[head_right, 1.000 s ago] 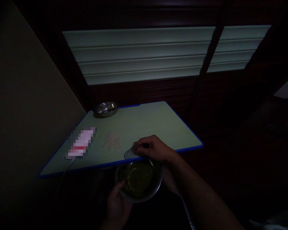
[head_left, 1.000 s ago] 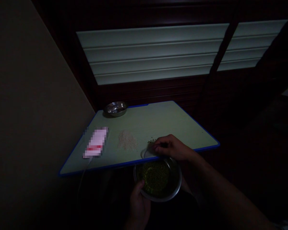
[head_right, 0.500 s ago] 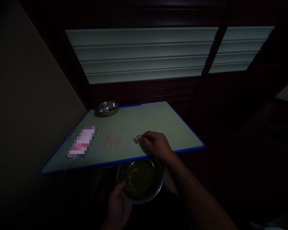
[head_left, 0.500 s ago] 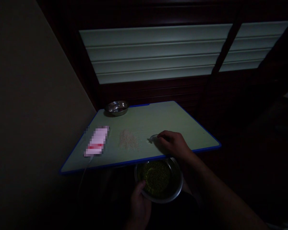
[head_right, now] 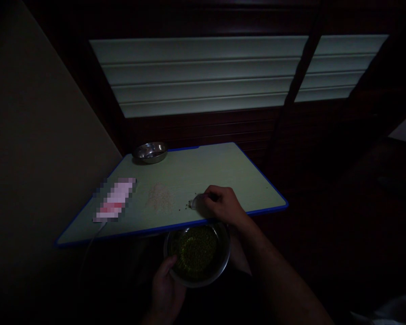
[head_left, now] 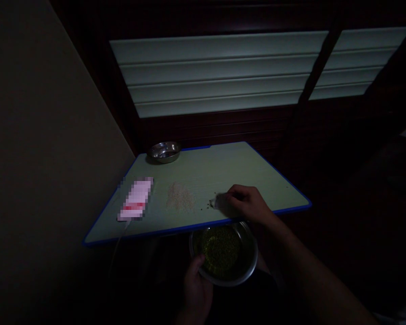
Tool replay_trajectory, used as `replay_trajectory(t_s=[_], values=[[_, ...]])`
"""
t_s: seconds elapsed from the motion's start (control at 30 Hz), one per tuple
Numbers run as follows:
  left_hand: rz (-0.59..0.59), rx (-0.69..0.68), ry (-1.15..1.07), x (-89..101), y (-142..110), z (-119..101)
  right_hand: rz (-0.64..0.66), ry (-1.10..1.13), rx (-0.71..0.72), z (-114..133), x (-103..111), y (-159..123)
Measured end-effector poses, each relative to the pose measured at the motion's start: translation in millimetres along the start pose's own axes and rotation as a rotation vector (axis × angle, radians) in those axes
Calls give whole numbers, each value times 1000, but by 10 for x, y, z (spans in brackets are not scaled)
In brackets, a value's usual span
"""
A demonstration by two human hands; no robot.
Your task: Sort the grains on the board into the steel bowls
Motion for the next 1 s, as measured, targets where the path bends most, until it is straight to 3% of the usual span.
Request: replay_trajectory(t_s=[0.1,0.3,0.6,0.87,1.0], values=[[4,-1,-17,0,2,0,28,-29,-22,0,-12,3],[44,-2,11,40,22,15,-86,-131,1,-11,-21,13],[19,-17,0,20,18,10,11,-70,29,14,-23,9],[43,3,-1,13,8,5,-59,-138,18,-9,-33,26],[54,-6,13,11,12,8,-22,-96,38,-10,-42,26]])
Point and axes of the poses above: each hand's wrist, its own y-axis towards the middle knuckle, its own x-axis out of the back of the hand, z = x × y, the point moved 1 cm from there along y, towards the middle knuckle, and after that the axes turned 4 degrees about -x, right-handed, at the moved point
